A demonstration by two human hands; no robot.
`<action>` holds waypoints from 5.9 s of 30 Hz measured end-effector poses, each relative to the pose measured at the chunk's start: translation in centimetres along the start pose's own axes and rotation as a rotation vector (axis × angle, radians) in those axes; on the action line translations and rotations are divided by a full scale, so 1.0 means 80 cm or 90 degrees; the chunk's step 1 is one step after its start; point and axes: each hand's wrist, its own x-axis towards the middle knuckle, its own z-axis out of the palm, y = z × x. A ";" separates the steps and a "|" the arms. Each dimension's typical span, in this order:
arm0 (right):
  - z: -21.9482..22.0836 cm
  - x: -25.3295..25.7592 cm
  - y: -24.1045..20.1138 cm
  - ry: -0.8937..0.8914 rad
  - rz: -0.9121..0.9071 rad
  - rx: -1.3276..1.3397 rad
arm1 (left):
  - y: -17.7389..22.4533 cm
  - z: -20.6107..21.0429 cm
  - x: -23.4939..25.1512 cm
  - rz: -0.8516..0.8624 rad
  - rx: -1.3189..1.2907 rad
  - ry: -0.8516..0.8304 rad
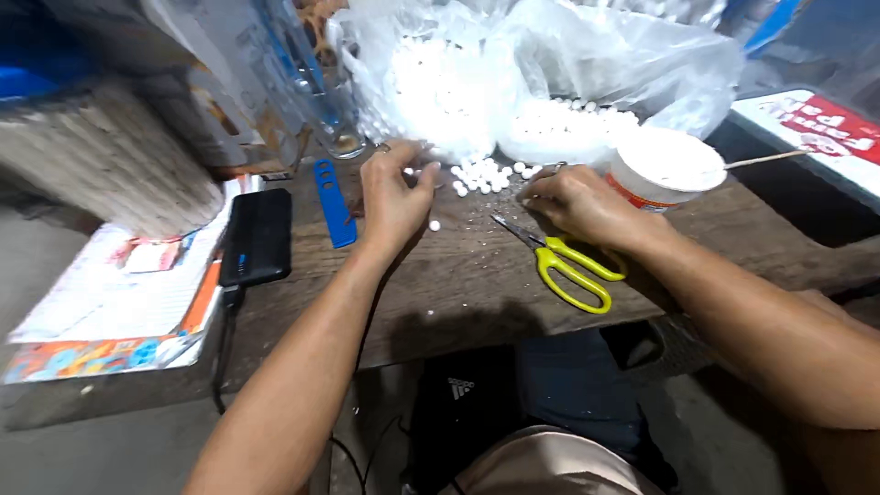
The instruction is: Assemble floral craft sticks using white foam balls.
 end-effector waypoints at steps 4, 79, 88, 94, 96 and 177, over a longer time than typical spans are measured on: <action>-0.006 0.005 -0.002 0.013 0.030 -0.027 | -0.031 -0.055 0.011 -0.078 -0.003 0.109; 0.006 -0.101 -0.057 0.193 0.156 0.070 | 0.043 0.032 -0.020 -0.064 -0.324 0.062; 0.005 -0.081 -0.033 0.316 0.242 0.551 | 0.038 0.037 -0.023 -0.031 -0.296 0.023; -0.007 -0.092 -0.026 0.301 0.270 0.604 | 0.040 0.039 -0.023 -0.048 -0.349 0.007; -0.013 -0.093 -0.024 0.269 0.272 0.612 | 0.040 0.040 -0.022 -0.075 -0.385 0.003; 0.001 -0.058 -0.031 0.088 0.131 0.590 | 0.049 0.044 -0.032 0.020 -0.167 -0.019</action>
